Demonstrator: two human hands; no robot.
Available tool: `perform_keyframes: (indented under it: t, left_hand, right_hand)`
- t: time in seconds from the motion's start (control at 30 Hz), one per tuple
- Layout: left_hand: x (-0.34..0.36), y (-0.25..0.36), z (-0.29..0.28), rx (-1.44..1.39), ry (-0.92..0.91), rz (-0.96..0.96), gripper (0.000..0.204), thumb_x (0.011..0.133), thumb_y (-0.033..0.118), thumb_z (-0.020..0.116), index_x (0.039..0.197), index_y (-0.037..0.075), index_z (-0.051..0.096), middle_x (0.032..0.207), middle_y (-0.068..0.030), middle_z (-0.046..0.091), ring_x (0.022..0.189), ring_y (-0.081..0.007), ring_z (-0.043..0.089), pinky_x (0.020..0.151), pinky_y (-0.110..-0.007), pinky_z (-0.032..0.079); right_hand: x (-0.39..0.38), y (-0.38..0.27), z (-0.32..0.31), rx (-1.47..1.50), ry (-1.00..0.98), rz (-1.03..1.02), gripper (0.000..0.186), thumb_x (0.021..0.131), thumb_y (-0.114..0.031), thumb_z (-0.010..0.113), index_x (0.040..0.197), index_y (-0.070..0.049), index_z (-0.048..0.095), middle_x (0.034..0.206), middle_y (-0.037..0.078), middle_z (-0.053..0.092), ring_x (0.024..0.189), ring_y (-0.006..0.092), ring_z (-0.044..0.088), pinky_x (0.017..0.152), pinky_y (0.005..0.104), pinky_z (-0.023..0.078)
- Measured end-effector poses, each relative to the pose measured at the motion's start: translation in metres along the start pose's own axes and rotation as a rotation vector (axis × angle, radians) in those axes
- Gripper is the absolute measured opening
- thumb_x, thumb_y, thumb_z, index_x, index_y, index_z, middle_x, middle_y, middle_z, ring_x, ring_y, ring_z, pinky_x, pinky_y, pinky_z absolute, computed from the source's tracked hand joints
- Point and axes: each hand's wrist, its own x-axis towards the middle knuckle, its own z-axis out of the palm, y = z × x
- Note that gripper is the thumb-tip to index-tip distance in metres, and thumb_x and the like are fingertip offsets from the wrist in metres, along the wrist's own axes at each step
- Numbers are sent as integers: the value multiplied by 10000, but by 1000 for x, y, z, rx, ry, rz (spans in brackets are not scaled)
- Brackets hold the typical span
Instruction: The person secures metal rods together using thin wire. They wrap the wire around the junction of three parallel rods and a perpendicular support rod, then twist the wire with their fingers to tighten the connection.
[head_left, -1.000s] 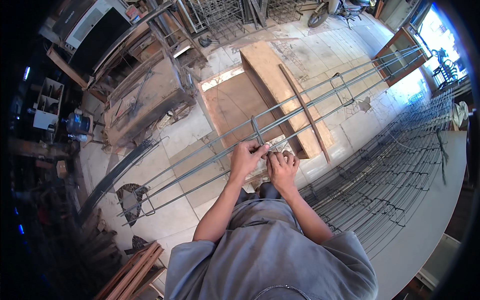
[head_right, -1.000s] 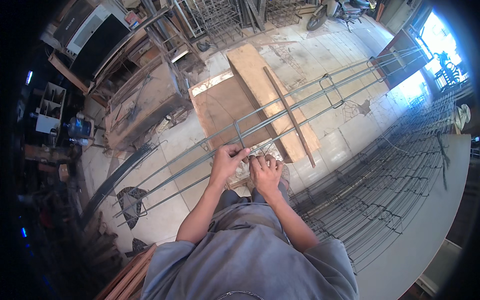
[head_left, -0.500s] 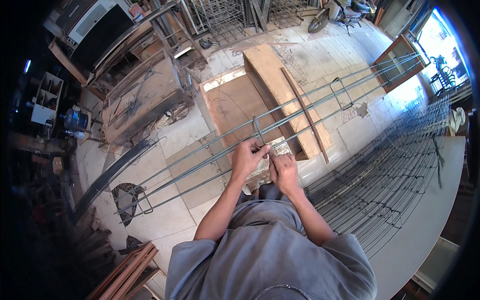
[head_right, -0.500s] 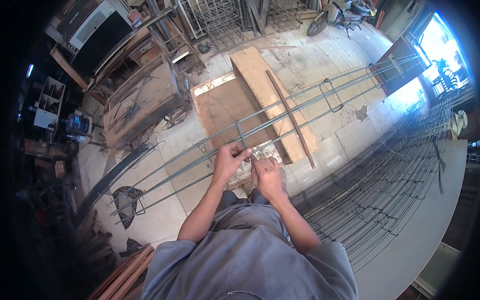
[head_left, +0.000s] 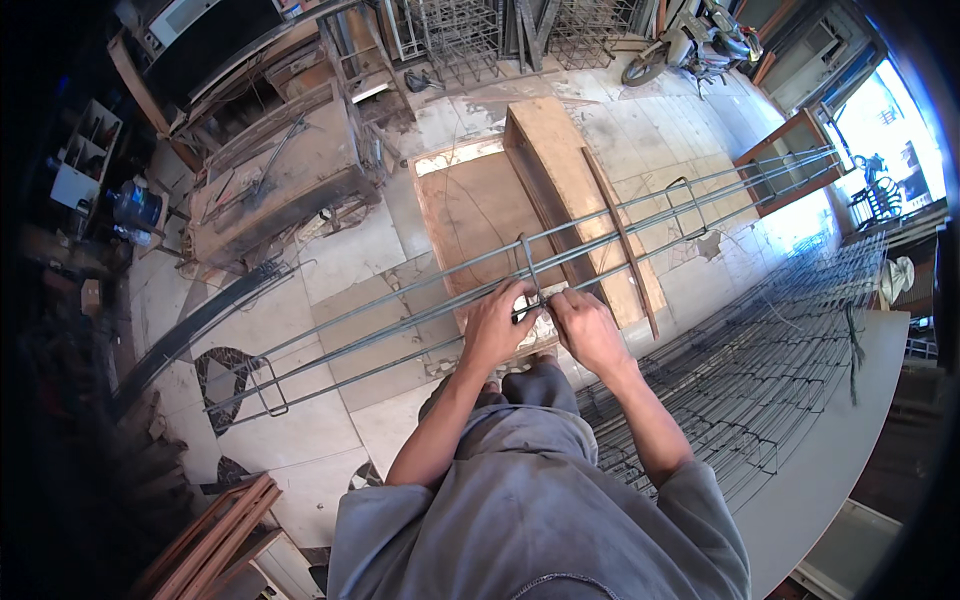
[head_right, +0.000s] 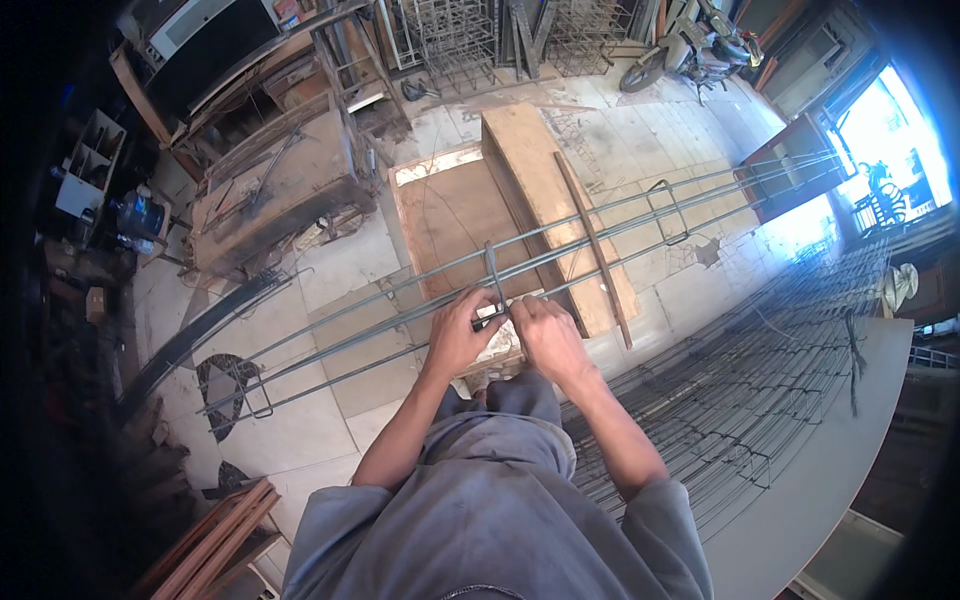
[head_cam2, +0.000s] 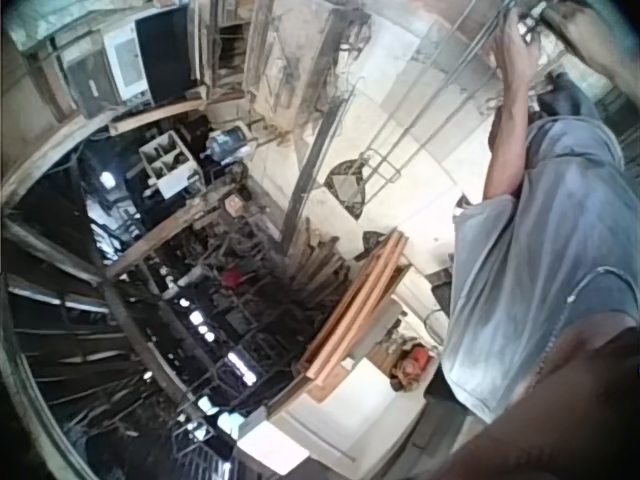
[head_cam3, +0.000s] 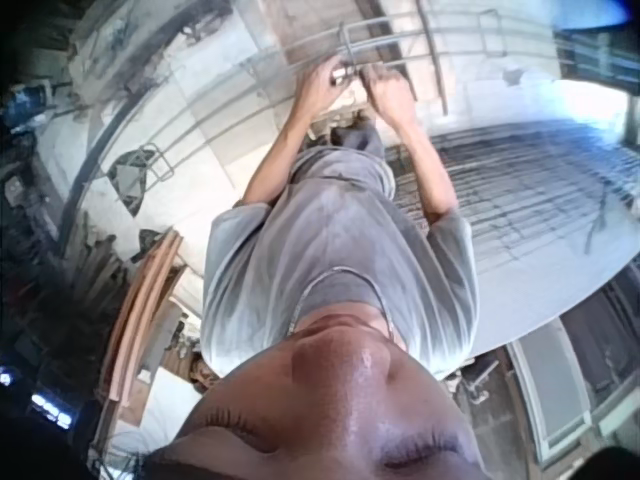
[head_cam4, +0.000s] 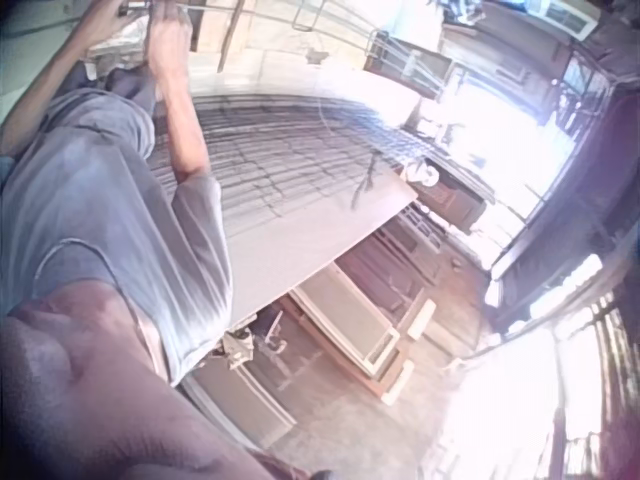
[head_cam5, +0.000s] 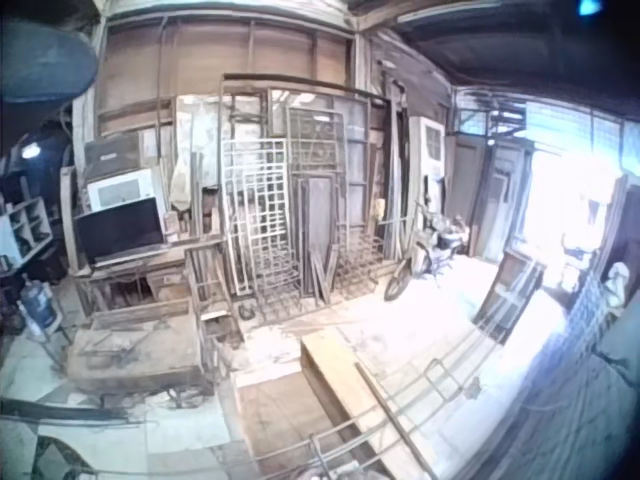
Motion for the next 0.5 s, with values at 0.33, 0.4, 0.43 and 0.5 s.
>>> perform_keyframes:
  t: [0.33, 0.4, 0.43, 0.5]
  left_hand:
    - [-1, -6, 1, -117, -26, -1, 227, 874, 208, 733, 1087, 131, 718, 1002, -106, 735, 924, -356, 684, 776, -451, 534]
    - [-2, -9, 4, -125, 1, 18, 207, 879, 211, 730, 1069, 129, 726, 981, -106, 736, 901, -355, 687, 758, -452, 538]
    - [-2, -12, 6, -138, 13, 32, 197, 881, 212, 728, 1058, 127, 729, 971, -106, 737, 892, -354, 688, 751, -452, 540]
    - [-2, -15, 8, -149, 35, 49, 182, 882, 212, 726, 1041, 123, 734, 954, -107, 738, 878, -352, 690, 742, -453, 541]
  right_hand:
    - [17, 3, -16, 22, -112, -15, 120, 927, -95, 625, 965, 7, 574, 904, 200, 620, 892, 422, 654, 730, 499, 531]
    - [13, -1, -13, 36, -97, 17, 118, 920, -82, 627, 966, 10, 567, 898, 206, 616, 893, 433, 647, 737, 503, 527]
    - [9, -5, -10, 61, -89, 52, 117, 916, -72, 627, 967, 12, 563, 894, 209, 614, 892, 439, 642, 742, 504, 524]
    - [9, -6, -10, 109, -95, 52, 121, 908, -54, 625, 972, 19, 553, 896, 216, 609, 897, 450, 631, 754, 505, 520]
